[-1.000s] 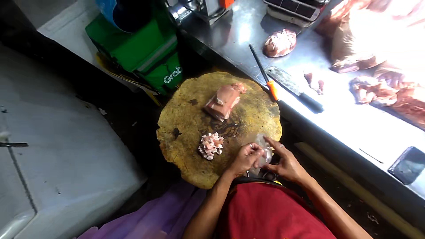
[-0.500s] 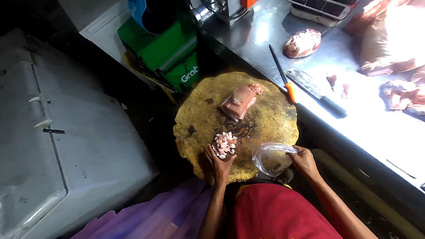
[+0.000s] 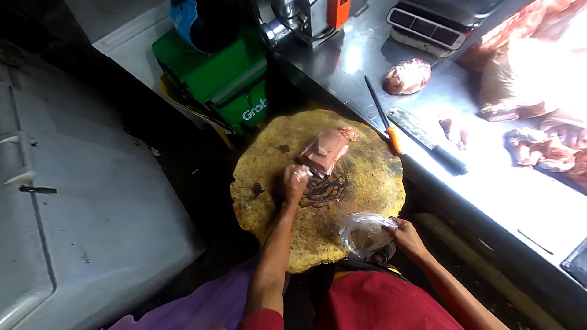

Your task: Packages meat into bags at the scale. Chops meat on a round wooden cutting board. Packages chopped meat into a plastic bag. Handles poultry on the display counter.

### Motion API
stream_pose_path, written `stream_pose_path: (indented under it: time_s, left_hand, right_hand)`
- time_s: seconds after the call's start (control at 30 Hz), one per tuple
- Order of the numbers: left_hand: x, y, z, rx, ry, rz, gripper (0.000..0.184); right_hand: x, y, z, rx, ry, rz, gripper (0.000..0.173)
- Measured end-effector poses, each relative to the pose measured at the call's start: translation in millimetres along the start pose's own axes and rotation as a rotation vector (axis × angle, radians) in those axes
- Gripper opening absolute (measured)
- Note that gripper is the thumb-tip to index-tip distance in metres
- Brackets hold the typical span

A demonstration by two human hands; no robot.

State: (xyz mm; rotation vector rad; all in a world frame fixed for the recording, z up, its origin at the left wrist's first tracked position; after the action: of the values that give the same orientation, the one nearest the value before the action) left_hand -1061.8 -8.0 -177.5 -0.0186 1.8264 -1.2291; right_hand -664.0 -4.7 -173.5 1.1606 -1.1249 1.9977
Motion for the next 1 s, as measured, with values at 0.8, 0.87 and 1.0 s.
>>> stream_pose_path:
  time_s: [0.8,0.87,1.0]
  left_hand:
    - [-2,-33,46,0.241,-0.574,-0.225,0.074]
    - [-15,-20,31,0.188,-0.537,-0.116,0.069]
    - [-33,-1,-8,0.085,-0.386,-0.085,0.064]
  right_hand:
    - [72,-63,-208,-0.315,0.126,-0.353,0.045]
    - [70,-49,-204,-0.296,0.149,-0.396,0.038]
    - [88,-39,-186,-0.313,0.019,-0.435,0.032]
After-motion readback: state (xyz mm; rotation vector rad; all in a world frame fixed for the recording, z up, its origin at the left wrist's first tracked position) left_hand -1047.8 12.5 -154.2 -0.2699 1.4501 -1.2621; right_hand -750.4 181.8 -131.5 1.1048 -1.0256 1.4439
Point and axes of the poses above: each hand's wrist, its own z-axis away from the middle knuckle, its own y-axis out of the palm, x = y × z, the point moved 8 cm from there along -z, towards the middle knuckle, and after that the axes turned 15 degrees about -y, right-handed, at the moved point
